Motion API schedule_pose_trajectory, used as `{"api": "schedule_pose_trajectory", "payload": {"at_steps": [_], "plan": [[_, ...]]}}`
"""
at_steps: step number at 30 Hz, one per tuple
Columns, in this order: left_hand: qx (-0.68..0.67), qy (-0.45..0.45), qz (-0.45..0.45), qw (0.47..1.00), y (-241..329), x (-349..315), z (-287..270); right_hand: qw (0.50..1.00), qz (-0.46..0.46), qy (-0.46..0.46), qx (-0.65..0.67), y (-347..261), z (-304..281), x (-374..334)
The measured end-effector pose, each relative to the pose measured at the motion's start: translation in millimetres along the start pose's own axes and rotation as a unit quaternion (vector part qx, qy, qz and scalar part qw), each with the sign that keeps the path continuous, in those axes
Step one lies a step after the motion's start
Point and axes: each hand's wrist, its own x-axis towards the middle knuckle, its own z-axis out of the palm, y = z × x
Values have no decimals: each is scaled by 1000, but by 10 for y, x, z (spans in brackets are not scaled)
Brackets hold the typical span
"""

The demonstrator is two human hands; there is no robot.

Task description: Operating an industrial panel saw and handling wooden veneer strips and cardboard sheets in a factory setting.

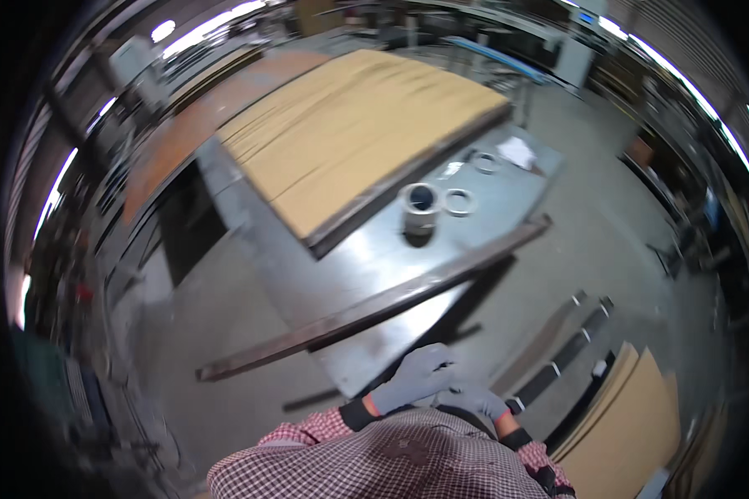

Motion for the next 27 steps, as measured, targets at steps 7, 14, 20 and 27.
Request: {"api": "schedule_pose_trajectory", "payload": {"at_steps": [7, 14, 20, 27], "plan": [[121, -20, 107, 987, 310, 2847, 338, 794, 334, 435, 263, 1847, -816, -2250], [222, -5, 175, 959, -300, 5003, 820, 667, 179, 653, 311, 2555, -2451, -2146], [33, -281, 84, 955, 18, 5591, 2993, 774, 372, 503, 98, 3790, -2297, -1964], [57, -560, 210, 799, -1059, 5377, 4501, 633, 463, 459, 418, 4253, -2570, -1997]]}}
